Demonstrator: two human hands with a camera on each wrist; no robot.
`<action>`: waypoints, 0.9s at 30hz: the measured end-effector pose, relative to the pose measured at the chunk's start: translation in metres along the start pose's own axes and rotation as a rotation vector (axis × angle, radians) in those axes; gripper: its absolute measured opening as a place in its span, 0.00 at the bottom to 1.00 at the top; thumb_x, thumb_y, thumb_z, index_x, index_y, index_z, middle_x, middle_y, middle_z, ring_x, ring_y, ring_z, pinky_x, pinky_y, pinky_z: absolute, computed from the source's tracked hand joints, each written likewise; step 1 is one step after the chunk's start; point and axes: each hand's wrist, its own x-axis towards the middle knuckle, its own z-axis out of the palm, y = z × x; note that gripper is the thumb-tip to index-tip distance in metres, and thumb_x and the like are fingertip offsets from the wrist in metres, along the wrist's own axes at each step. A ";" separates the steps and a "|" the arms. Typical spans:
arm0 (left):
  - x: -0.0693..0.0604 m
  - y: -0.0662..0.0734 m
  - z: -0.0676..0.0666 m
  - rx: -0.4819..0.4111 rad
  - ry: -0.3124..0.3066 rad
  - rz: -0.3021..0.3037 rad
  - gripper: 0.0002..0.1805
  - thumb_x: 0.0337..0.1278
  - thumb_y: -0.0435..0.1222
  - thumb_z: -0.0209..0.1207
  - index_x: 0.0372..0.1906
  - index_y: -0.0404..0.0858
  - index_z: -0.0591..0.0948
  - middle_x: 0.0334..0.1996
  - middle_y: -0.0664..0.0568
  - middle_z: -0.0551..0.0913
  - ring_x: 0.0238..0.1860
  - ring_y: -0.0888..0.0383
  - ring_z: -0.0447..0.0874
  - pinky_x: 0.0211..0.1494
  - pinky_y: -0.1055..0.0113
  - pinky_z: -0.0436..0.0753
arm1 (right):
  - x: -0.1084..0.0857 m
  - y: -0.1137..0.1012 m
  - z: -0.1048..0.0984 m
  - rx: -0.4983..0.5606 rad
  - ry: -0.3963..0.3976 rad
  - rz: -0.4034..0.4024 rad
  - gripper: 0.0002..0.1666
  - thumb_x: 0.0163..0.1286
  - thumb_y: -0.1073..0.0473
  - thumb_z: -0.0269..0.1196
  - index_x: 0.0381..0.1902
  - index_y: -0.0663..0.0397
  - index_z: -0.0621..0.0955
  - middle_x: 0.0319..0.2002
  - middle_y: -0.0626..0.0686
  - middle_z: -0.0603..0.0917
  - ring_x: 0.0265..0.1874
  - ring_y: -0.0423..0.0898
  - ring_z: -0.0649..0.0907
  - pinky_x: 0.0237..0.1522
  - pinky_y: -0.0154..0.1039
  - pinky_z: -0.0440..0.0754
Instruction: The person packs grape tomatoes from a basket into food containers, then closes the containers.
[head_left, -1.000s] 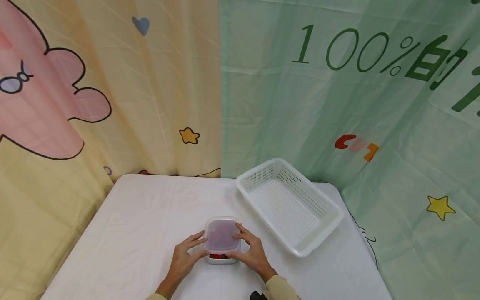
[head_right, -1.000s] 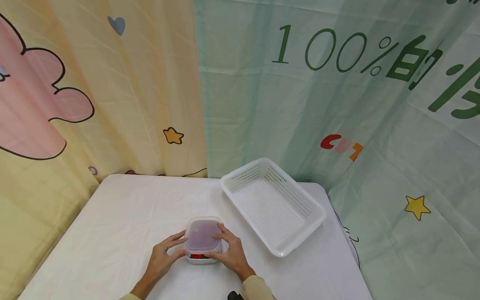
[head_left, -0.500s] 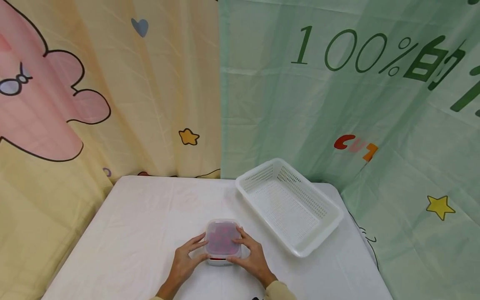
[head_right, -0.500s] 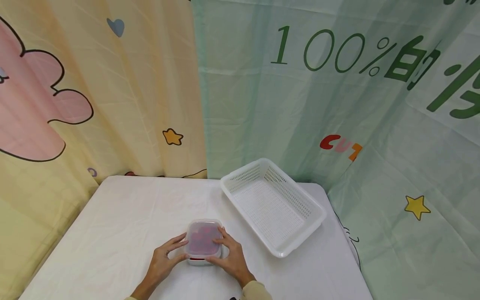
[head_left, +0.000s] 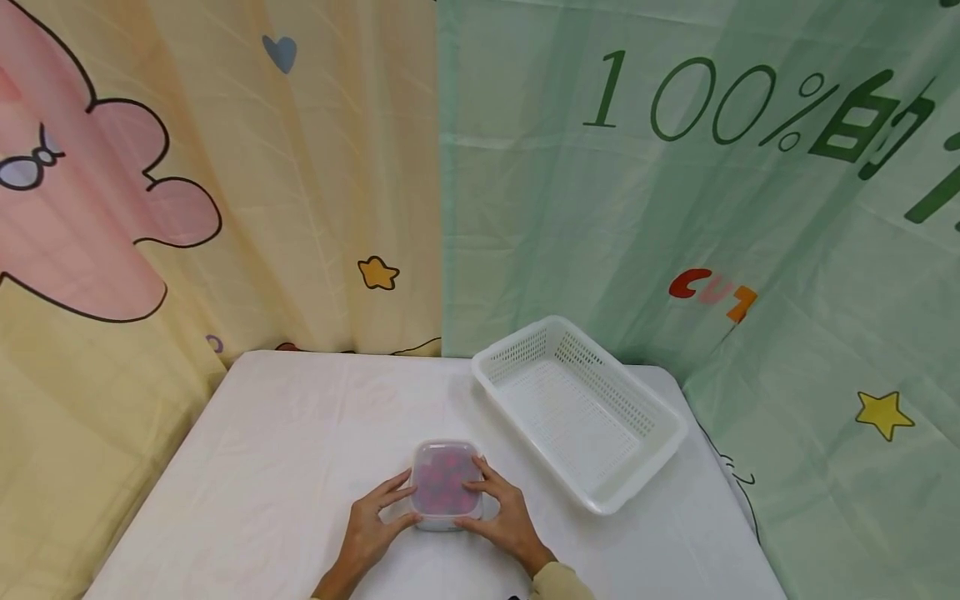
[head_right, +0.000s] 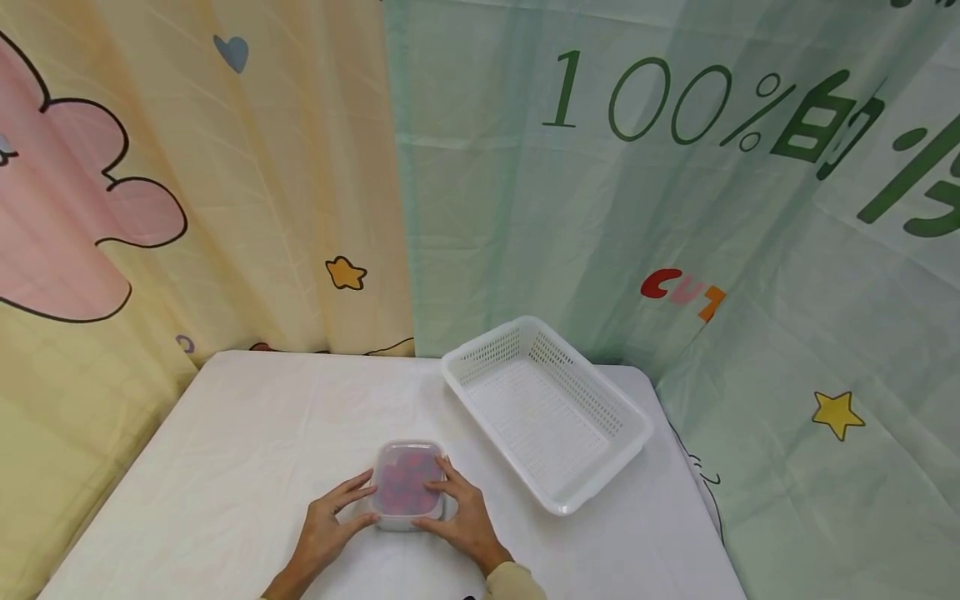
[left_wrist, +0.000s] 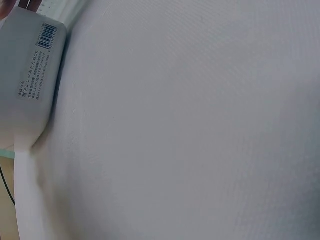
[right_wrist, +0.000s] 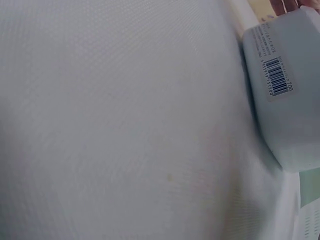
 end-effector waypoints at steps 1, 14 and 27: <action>0.000 0.000 0.000 0.007 0.000 0.006 0.24 0.27 0.30 0.76 0.42 0.35 0.87 0.55 0.49 0.82 0.56 0.45 0.79 0.59 0.82 0.71 | 0.000 0.001 0.000 0.008 -0.002 -0.004 0.26 0.46 0.67 0.77 0.44 0.71 0.82 0.61 0.74 0.71 0.60 0.74 0.68 0.57 0.58 0.73; 0.005 -0.003 -0.003 0.109 -0.005 0.118 0.23 0.25 0.32 0.78 0.38 0.34 0.87 0.50 0.46 0.84 0.49 0.43 0.82 0.56 0.73 0.79 | -0.013 0.044 0.014 -0.077 -0.006 0.017 0.33 0.46 0.56 0.78 0.51 0.56 0.80 0.67 0.60 0.70 0.65 0.64 0.68 0.65 0.50 0.70; 0.029 -0.001 -0.015 0.336 -0.277 0.156 0.33 0.44 0.47 0.72 0.57 0.36 0.80 0.64 0.42 0.72 0.60 0.44 0.72 0.56 0.45 0.78 | 0.000 0.050 -0.008 -0.144 -0.180 0.129 0.47 0.56 0.44 0.72 0.68 0.58 0.69 0.73 0.55 0.62 0.71 0.59 0.60 0.66 0.59 0.65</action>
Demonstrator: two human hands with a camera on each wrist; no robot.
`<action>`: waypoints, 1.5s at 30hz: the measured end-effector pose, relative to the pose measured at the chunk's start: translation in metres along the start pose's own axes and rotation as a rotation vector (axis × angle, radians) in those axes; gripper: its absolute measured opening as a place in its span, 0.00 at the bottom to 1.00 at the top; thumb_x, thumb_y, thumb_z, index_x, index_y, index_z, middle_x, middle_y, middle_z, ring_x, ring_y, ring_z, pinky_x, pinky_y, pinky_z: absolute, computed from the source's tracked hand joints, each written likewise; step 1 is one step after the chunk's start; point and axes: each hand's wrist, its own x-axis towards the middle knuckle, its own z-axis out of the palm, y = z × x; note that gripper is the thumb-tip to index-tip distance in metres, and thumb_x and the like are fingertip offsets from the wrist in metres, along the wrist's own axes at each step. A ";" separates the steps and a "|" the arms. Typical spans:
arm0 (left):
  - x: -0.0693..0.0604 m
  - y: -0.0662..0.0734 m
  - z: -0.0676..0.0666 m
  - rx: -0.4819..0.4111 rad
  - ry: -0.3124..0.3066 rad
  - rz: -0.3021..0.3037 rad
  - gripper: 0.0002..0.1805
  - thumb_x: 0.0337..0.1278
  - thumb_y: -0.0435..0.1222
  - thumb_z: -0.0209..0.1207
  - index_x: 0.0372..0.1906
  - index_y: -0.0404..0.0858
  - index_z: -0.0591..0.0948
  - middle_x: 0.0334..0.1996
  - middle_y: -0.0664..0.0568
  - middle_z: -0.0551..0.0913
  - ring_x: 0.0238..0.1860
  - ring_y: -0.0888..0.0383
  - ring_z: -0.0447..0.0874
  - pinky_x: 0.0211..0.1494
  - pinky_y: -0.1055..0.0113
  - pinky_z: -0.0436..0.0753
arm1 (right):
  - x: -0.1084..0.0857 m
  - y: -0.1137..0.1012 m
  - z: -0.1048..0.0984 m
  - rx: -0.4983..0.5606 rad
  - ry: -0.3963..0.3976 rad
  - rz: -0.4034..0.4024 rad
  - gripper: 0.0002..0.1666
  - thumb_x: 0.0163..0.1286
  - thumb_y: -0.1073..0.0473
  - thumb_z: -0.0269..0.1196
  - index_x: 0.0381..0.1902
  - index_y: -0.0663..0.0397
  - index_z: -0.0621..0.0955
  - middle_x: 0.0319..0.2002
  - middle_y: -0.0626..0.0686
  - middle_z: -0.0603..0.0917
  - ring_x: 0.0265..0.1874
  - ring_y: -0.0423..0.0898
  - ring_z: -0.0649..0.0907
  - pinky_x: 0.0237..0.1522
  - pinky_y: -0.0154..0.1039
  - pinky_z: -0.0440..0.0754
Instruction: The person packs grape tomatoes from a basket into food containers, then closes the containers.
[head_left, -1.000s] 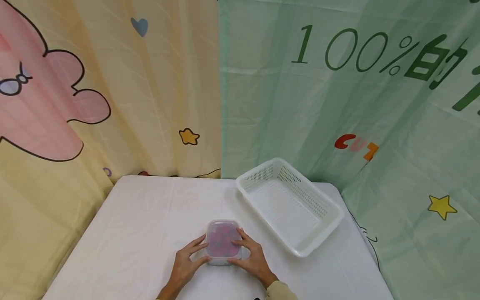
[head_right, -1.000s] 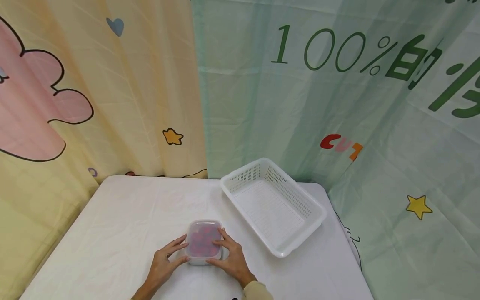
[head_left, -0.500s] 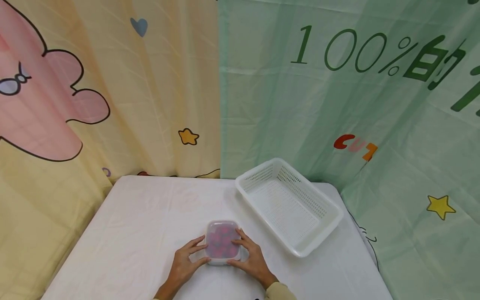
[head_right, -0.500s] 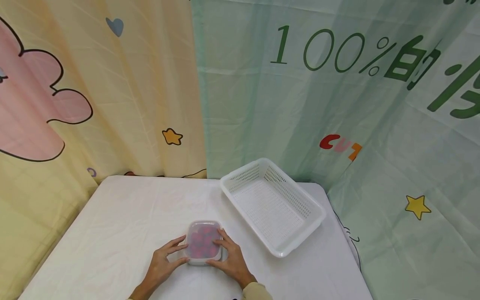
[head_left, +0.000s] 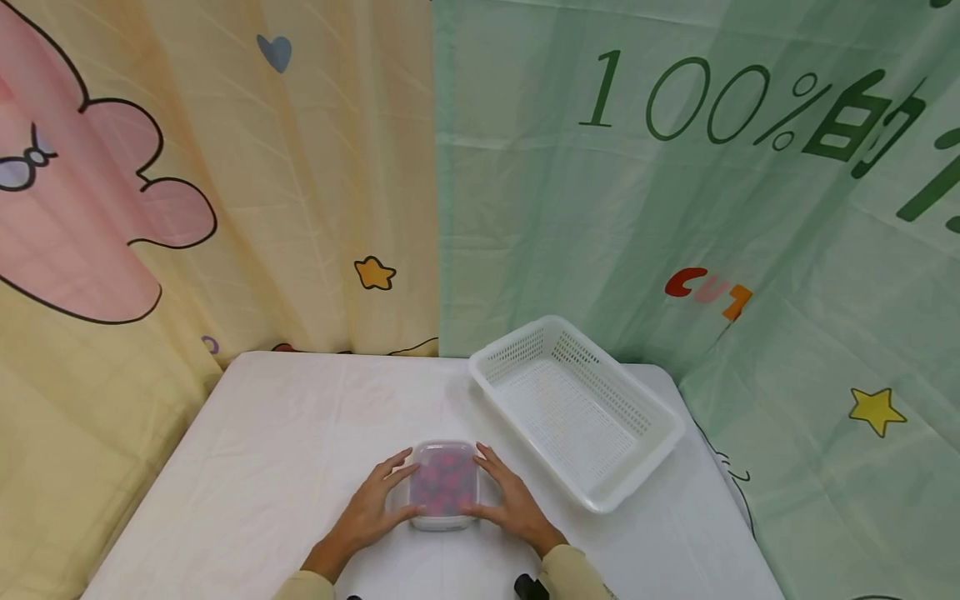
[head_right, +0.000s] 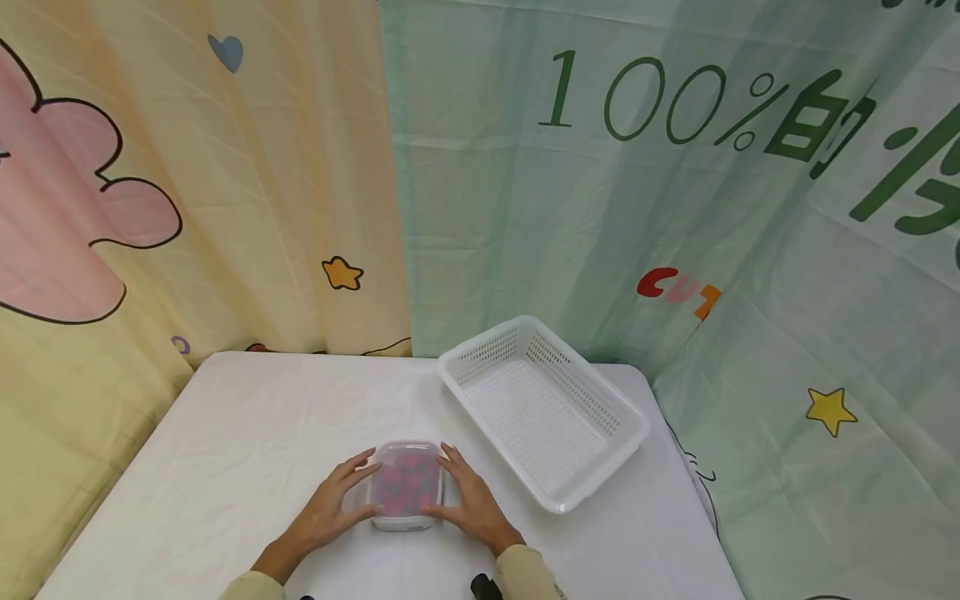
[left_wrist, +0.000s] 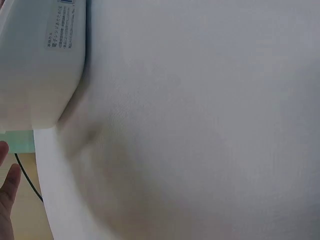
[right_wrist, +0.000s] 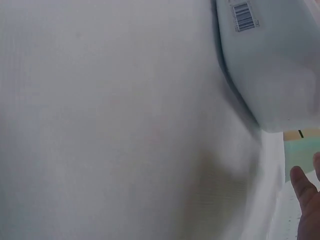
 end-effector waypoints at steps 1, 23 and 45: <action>0.002 -0.001 -0.001 0.017 -0.025 0.009 0.34 0.46 0.49 0.70 0.58 0.35 0.79 0.66 0.42 0.70 0.61 0.43 0.72 0.57 0.44 0.77 | 0.001 0.001 -0.002 0.005 -0.025 0.015 0.48 0.56 0.43 0.71 0.69 0.58 0.68 0.73 0.54 0.61 0.71 0.59 0.59 0.67 0.60 0.64; 0.009 -0.013 -0.001 -0.029 -0.185 -0.037 0.49 0.51 0.57 0.64 0.71 0.33 0.63 0.72 0.44 0.61 0.67 0.42 0.65 0.65 0.41 0.68 | 0.016 0.013 -0.012 0.060 -0.160 0.016 0.55 0.53 0.44 0.73 0.73 0.56 0.62 0.74 0.53 0.57 0.72 0.53 0.58 0.73 0.47 0.57; 0.000 -0.019 0.010 -0.119 -0.184 -0.038 0.49 0.53 0.54 0.64 0.74 0.35 0.57 0.75 0.46 0.55 0.66 0.49 0.69 0.67 0.44 0.66 | 0.010 0.020 -0.007 0.136 -0.111 -0.090 0.55 0.51 0.52 0.75 0.72 0.61 0.62 0.73 0.57 0.58 0.70 0.56 0.60 0.72 0.35 0.55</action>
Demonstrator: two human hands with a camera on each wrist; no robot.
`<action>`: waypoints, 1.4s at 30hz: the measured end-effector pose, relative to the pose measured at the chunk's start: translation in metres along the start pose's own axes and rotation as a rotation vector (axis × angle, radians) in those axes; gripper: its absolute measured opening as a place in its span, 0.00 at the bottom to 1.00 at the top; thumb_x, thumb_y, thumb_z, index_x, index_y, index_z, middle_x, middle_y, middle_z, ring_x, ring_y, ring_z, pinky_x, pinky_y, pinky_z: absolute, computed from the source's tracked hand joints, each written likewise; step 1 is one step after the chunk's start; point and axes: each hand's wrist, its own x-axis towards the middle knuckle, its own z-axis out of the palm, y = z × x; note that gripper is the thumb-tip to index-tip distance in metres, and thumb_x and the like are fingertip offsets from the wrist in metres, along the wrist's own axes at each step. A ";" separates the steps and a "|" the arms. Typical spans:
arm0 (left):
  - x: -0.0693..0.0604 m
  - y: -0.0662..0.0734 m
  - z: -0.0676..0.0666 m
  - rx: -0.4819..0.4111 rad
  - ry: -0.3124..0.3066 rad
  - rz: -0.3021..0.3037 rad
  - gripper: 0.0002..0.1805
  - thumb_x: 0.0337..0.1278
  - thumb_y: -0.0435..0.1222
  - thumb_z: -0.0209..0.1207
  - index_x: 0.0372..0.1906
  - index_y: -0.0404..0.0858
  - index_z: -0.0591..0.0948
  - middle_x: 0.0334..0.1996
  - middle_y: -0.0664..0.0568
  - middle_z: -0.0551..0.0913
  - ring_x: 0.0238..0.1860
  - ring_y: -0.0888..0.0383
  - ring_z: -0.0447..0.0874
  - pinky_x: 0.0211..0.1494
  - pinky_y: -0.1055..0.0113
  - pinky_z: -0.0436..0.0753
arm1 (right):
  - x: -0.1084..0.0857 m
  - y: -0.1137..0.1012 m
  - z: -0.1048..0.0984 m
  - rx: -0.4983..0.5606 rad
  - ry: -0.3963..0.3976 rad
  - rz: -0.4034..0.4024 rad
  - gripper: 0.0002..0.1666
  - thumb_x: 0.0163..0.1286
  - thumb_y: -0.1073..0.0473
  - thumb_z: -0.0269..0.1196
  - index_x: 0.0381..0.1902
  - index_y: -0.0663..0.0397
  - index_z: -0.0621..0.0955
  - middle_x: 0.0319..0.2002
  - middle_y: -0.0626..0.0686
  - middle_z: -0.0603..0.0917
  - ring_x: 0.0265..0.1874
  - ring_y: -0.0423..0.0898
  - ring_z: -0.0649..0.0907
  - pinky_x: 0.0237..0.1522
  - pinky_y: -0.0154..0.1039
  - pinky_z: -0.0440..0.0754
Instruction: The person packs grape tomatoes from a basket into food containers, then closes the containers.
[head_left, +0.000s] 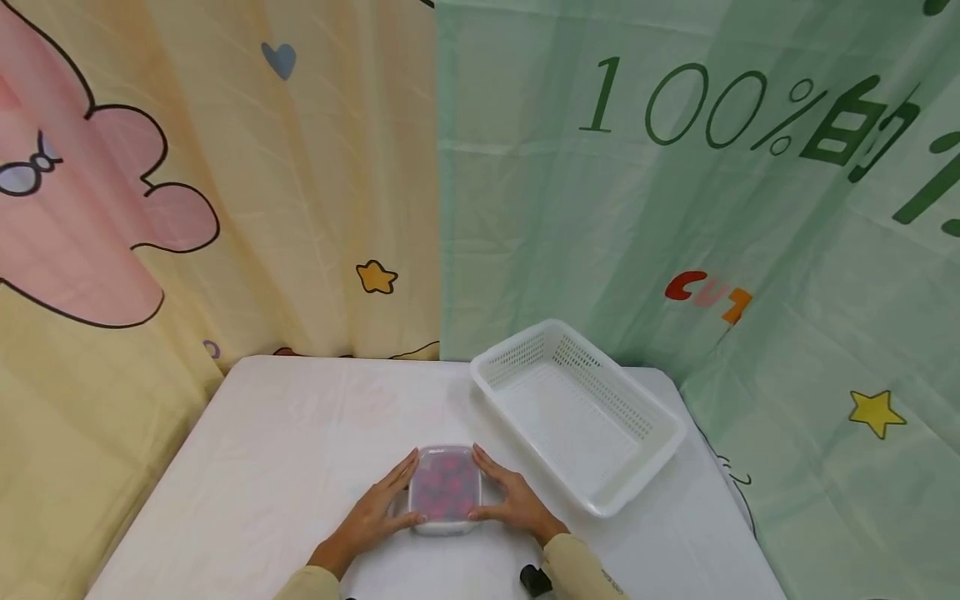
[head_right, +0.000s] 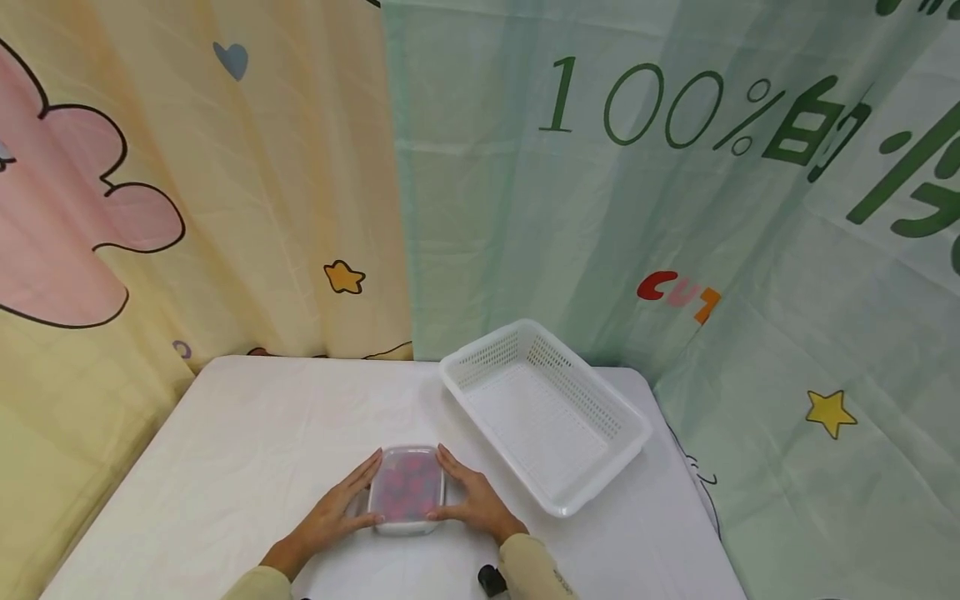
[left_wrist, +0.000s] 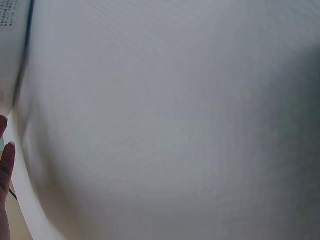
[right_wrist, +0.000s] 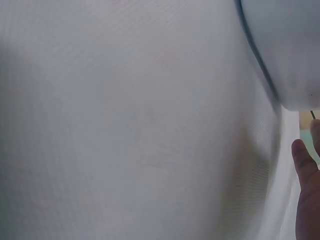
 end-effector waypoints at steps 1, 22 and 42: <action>0.000 0.000 0.000 0.006 0.008 0.008 0.49 0.53 0.53 0.65 0.74 0.35 0.57 0.75 0.46 0.55 0.64 0.50 0.71 0.67 0.44 0.67 | 0.000 0.000 0.000 -0.002 0.002 -0.003 0.55 0.51 0.52 0.75 0.72 0.61 0.62 0.73 0.58 0.58 0.70 0.56 0.60 0.72 0.35 0.56; -0.002 -0.007 0.004 -0.057 0.032 0.066 0.47 0.53 0.49 0.65 0.73 0.33 0.58 0.74 0.41 0.55 0.39 0.71 0.73 0.50 0.61 0.79 | 0.001 -0.010 -0.003 0.087 0.015 -0.031 0.51 0.52 0.55 0.73 0.69 0.68 0.64 0.71 0.64 0.59 0.70 0.57 0.60 0.71 0.30 0.55; -0.003 -0.004 0.000 -0.058 0.044 -0.020 0.41 0.58 0.48 0.62 0.72 0.36 0.61 0.72 0.46 0.58 0.45 0.65 0.75 0.57 0.50 0.75 | -0.001 0.010 0.002 0.144 0.002 -0.114 0.44 0.59 0.61 0.68 0.69 0.68 0.63 0.71 0.66 0.57 0.71 0.56 0.58 0.70 0.27 0.52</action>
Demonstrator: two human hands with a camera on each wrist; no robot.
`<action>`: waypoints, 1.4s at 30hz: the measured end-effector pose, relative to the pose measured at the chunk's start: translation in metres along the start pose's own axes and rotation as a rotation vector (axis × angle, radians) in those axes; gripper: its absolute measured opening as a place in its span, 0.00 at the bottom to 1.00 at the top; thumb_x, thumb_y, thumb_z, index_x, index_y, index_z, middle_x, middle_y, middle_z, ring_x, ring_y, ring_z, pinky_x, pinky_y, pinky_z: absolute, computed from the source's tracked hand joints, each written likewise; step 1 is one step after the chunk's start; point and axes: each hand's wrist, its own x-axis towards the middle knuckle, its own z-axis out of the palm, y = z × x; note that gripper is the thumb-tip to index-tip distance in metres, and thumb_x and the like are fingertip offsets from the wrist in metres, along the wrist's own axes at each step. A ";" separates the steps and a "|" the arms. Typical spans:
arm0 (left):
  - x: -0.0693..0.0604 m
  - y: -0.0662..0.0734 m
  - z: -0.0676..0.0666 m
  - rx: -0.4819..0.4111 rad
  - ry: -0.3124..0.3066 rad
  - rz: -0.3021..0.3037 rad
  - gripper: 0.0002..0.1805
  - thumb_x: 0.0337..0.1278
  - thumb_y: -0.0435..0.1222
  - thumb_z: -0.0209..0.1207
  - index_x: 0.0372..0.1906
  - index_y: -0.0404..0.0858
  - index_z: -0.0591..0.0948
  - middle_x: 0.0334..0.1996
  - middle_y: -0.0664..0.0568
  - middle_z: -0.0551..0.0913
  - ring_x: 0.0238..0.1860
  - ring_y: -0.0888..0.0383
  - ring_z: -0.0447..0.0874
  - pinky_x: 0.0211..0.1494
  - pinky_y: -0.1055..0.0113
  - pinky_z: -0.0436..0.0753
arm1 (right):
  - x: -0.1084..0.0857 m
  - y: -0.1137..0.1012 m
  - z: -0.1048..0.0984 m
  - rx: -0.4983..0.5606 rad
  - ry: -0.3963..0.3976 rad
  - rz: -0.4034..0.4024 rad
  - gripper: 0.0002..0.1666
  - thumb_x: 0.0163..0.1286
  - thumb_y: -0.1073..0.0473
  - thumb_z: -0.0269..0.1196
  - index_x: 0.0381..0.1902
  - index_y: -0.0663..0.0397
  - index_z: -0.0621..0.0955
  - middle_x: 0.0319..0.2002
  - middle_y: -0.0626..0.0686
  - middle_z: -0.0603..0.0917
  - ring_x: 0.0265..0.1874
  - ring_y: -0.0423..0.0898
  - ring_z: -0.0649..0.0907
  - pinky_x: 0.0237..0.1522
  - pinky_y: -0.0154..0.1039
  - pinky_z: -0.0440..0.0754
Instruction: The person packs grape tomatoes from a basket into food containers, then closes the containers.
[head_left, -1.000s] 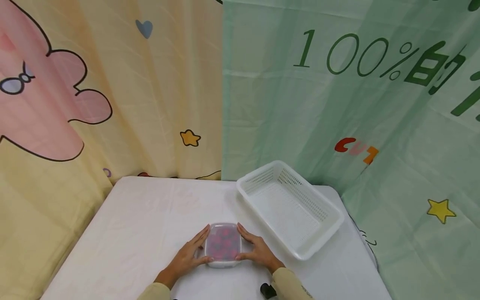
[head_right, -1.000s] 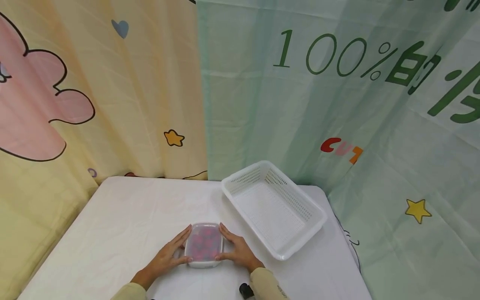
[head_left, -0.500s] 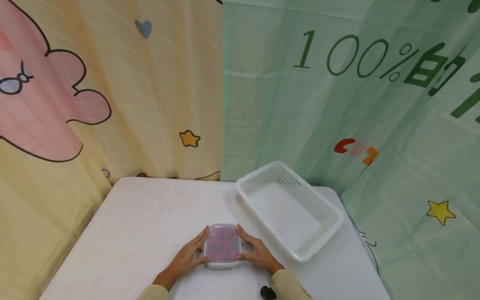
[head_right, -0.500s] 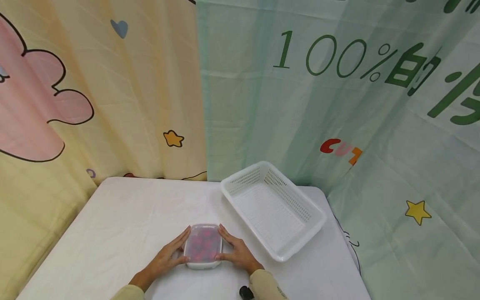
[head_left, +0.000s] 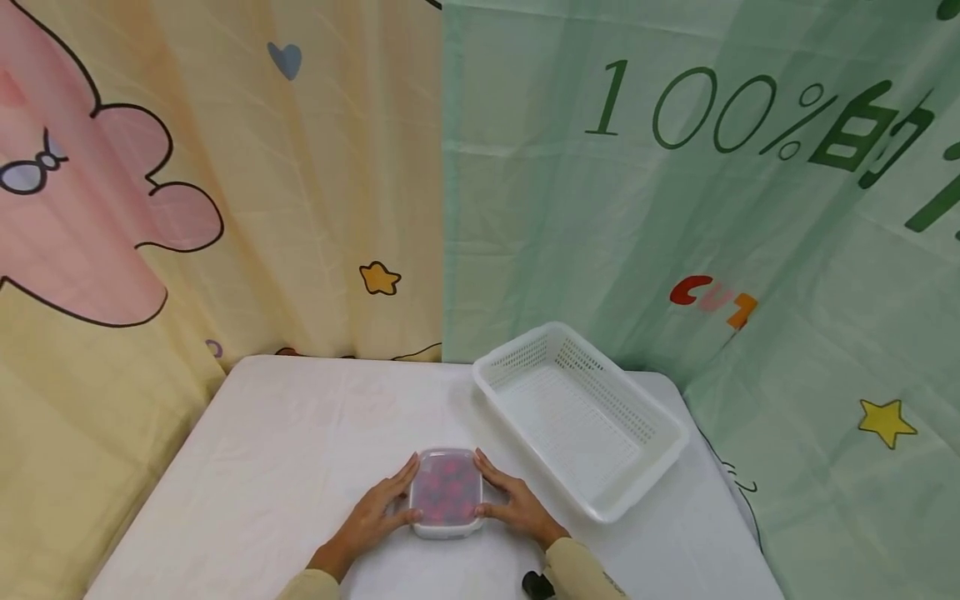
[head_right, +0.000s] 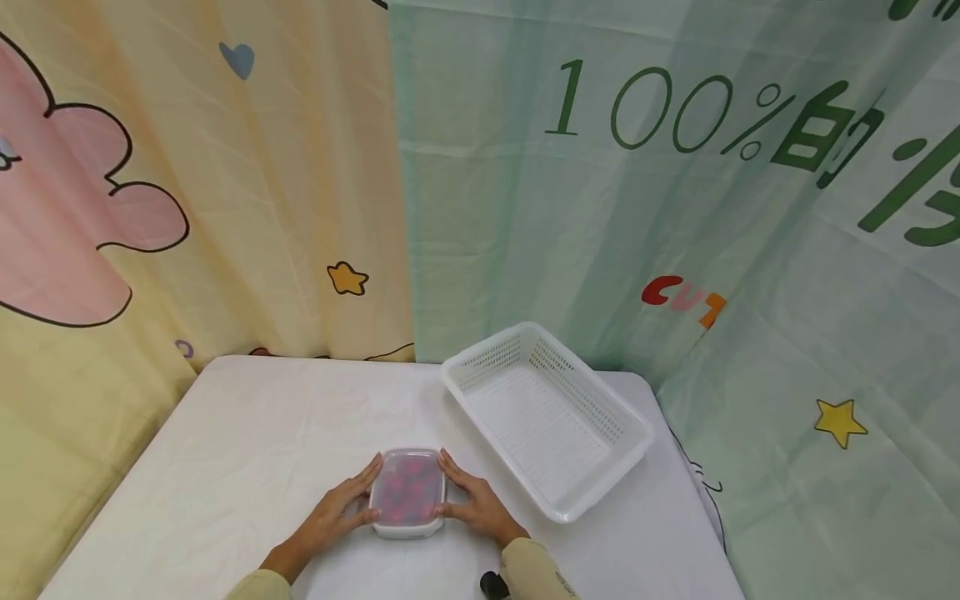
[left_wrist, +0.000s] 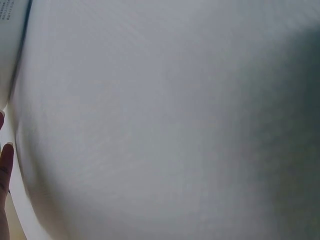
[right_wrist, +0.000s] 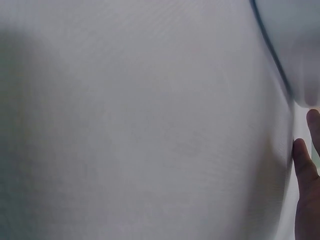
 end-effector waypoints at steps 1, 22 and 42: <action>0.000 0.000 0.000 -0.002 0.008 0.002 0.40 0.59 0.48 0.62 0.72 0.36 0.61 0.72 0.46 0.58 0.45 0.64 0.76 0.57 0.50 0.75 | 0.000 0.000 0.000 0.003 0.001 0.004 0.43 0.60 0.61 0.67 0.69 0.68 0.63 0.71 0.66 0.57 0.71 0.57 0.58 0.70 0.26 0.52; 0.009 -0.006 0.010 -0.033 0.127 0.127 0.28 0.64 0.35 0.57 0.67 0.31 0.68 0.70 0.44 0.62 0.65 0.42 0.66 0.63 0.41 0.67 | 0.001 0.002 -0.004 -0.002 0.035 0.039 0.37 0.62 0.69 0.64 0.66 0.75 0.64 0.69 0.71 0.58 0.68 0.64 0.59 0.70 0.26 0.52; 0.021 0.025 -0.019 0.363 0.075 0.106 0.33 0.55 0.46 0.65 0.62 0.32 0.75 0.63 0.41 0.73 0.59 0.42 0.73 0.59 0.40 0.74 | 0.015 -0.044 -0.020 -0.271 -0.111 0.364 0.47 0.64 0.41 0.63 0.72 0.59 0.62 0.75 0.58 0.52 0.72 0.58 0.58 0.68 0.60 0.61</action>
